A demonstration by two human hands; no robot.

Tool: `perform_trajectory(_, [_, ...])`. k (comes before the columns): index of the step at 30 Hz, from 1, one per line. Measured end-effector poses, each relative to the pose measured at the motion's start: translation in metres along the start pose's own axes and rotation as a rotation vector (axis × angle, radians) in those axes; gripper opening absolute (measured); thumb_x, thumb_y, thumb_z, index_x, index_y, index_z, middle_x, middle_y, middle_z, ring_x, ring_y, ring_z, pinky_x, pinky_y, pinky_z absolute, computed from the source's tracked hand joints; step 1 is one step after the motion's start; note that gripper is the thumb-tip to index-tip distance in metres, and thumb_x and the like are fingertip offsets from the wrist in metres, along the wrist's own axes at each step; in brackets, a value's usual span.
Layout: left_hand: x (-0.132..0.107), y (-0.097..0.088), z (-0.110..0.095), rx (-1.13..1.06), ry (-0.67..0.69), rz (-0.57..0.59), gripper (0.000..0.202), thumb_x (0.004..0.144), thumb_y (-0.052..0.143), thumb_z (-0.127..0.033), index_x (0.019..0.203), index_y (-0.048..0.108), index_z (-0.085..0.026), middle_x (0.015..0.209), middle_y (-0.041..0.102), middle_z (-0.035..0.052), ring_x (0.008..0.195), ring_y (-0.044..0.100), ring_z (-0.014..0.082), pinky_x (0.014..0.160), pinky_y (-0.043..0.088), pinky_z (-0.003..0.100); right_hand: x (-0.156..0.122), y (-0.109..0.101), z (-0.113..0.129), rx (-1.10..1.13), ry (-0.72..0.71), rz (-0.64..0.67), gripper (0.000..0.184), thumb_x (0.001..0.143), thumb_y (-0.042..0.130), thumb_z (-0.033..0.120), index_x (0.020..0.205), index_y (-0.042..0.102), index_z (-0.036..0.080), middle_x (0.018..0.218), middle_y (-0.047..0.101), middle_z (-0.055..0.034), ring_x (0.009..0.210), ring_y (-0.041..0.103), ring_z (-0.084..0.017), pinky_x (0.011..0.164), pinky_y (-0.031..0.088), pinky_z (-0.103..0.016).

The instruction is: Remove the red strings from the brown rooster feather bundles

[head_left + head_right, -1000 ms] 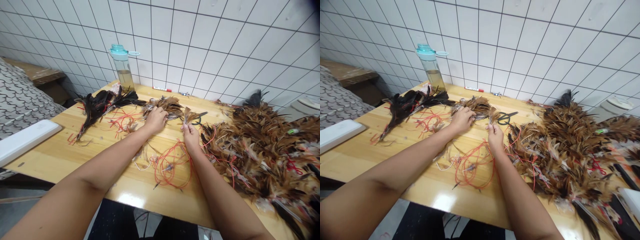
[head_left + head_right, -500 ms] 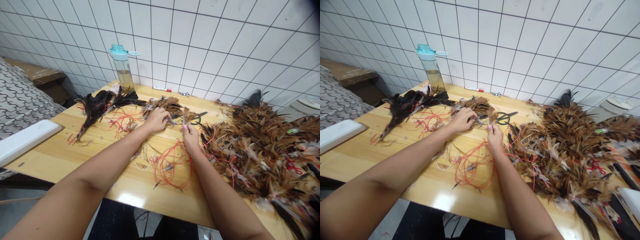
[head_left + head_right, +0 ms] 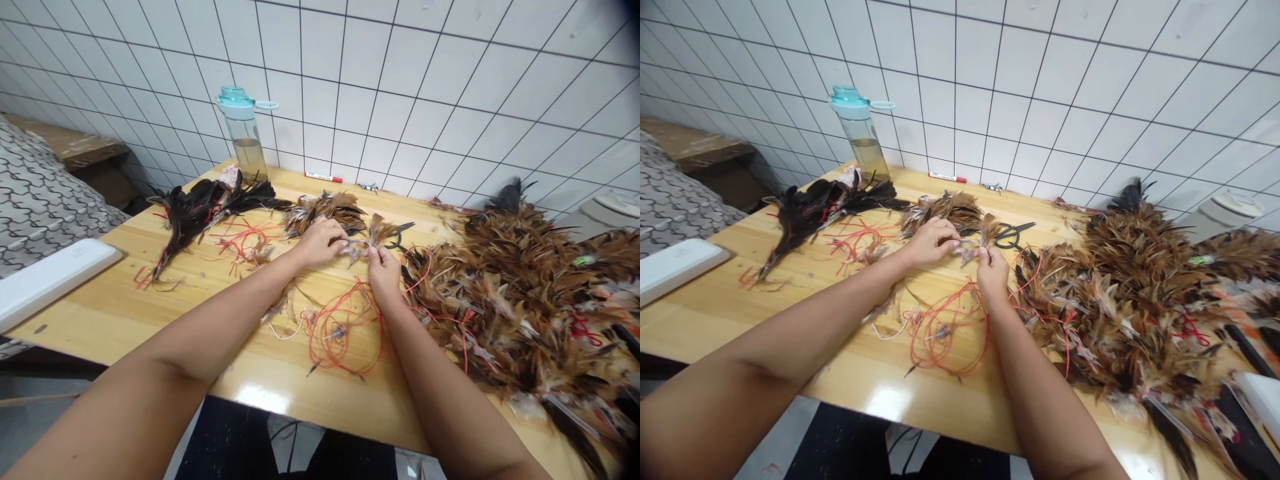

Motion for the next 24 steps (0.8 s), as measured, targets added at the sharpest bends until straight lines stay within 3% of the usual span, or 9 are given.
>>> perform_trajectory(8, [-0.001, 0.007, -0.008, 0.106, 0.081, 0.1, 0.026, 0.09, 0.048, -0.02, 0.096, 0.072, -0.018, 0.091, 0.069, 0.0082, 0.09, 0.056, 0.0204, 0.085, 0.044, 0.035, 0.001, -0.003, -0.004, -0.066, 0.01, -0.046, 0.029, 0.085, 0.044, 0.041, 0.068, 0.058, 0.022, 0.068, 0.062, -0.0024, 0.071, 0.054, -0.02, 0.071, 0.041, -0.031])
perform_trajectory(16, [-0.003, -0.003, -0.024, 0.29, 0.186, 0.061, 0.027, 0.09, 0.045, -0.019, 0.09, 0.071, -0.017, 0.086, 0.064, 0.0096, 0.087, 0.051, 0.0219, 0.081, 0.041, 0.036, -0.003, -0.008, 0.005, -0.348, -0.089, -0.081, 0.031, 0.09, 0.043, 0.034, 0.078, 0.067, 0.02, 0.085, 0.067, -0.0089, 0.078, 0.054, -0.021, 0.073, 0.037, -0.032])
perform_trajectory(24, [-0.005, -0.004, -0.037, 0.379, 0.236, 0.05, 0.029, 0.093, 0.041, -0.022, 0.092, 0.07, -0.016, 0.089, 0.061, 0.0104, 0.088, 0.048, 0.0221, 0.08, 0.038, 0.037, -0.005, 0.002, 0.007, -0.435, -0.204, 0.033, 0.024, 0.091, 0.049, 0.029, 0.085, 0.071, 0.022, 0.089, 0.067, -0.0074, 0.081, 0.055, -0.02, 0.07, 0.037, -0.03])
Point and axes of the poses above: each hand's wrist, its own x-axis towards the middle knuckle, its own y-axis out of the palm, z = x × y, the point moved 5 cm from there along x, towards the middle knuckle
